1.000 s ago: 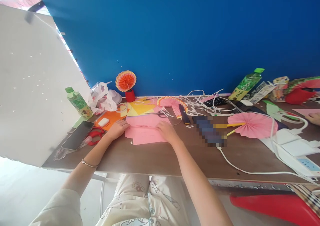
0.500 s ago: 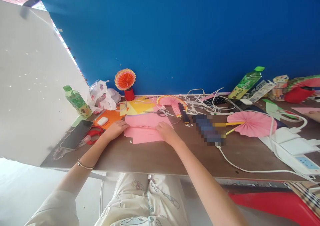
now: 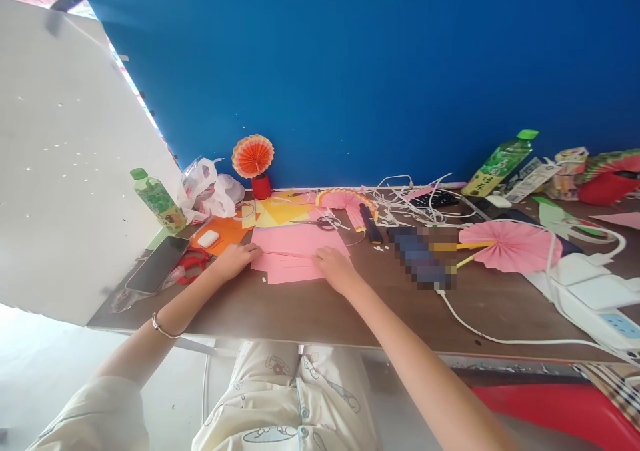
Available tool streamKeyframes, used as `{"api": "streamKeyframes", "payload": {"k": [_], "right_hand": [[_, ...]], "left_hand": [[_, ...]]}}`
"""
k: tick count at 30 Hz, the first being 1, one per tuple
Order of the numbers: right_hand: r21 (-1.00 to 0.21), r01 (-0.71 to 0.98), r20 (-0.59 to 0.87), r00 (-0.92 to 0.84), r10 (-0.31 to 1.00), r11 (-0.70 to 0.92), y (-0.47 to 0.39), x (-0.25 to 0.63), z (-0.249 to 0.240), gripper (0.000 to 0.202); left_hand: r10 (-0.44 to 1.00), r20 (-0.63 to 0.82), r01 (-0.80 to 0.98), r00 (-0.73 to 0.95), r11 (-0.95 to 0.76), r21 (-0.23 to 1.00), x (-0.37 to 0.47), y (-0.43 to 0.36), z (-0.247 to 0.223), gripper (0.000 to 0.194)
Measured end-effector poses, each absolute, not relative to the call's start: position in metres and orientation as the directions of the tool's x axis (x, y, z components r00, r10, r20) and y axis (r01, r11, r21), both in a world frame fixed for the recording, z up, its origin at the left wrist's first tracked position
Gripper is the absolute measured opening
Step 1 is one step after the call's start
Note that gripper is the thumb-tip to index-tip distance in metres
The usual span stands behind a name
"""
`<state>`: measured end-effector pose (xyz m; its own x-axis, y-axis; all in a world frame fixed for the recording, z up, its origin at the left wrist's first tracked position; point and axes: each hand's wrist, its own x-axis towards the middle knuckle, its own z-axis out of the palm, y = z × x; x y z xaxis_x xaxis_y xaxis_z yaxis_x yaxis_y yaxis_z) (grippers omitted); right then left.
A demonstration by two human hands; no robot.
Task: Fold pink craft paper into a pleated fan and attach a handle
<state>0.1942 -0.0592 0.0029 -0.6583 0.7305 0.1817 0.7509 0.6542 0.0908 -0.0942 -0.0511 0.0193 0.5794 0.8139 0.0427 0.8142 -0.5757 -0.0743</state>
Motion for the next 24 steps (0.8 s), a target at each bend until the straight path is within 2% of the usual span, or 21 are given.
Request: {"api": "streamKeyframes", "payload": {"k": [2, 6, 12, 19, 24], "right_hand": [[0.101, 0.772, 0.164, -0.635, 0.755, 0.627, -0.063, 0.19, 0.003, 0.03], [0.102, 0.82, 0.147, -0.573, 0.806, 0.564, -0.071, 0.182, 0.003, 0.03], [0.076, 0.872, 0.158, -0.49, 0.857, 0.484, -0.073, 0.175, 0.008, 0.029], [0.079, 0.92, 0.189, -0.393, 0.9, 0.385, -0.083, 0.157, 0.012, 0.027], [0.042, 0.952, 0.32, -0.3, 0.899, 0.302, -0.089, 0.132, -0.002, 0.045]], "left_hand": [[0.842, -0.014, 0.83, 0.539, -0.534, -0.161, -0.083, -0.06, 0.018, 0.036], [0.876, 0.114, 0.875, 0.468, -0.442, -0.198, -0.058, -0.077, 0.007, 0.047], [0.918, 0.24, 0.949, 0.315, -0.302, -0.092, -0.038, -0.087, -0.002, 0.046], [0.887, 0.258, 0.921, 0.384, -0.386, -0.044, -0.025, -0.083, -0.017, 0.058], [0.891, 0.251, 0.919, 0.379, -0.395, 0.013, -0.025, -0.083, -0.022, 0.054]]}}
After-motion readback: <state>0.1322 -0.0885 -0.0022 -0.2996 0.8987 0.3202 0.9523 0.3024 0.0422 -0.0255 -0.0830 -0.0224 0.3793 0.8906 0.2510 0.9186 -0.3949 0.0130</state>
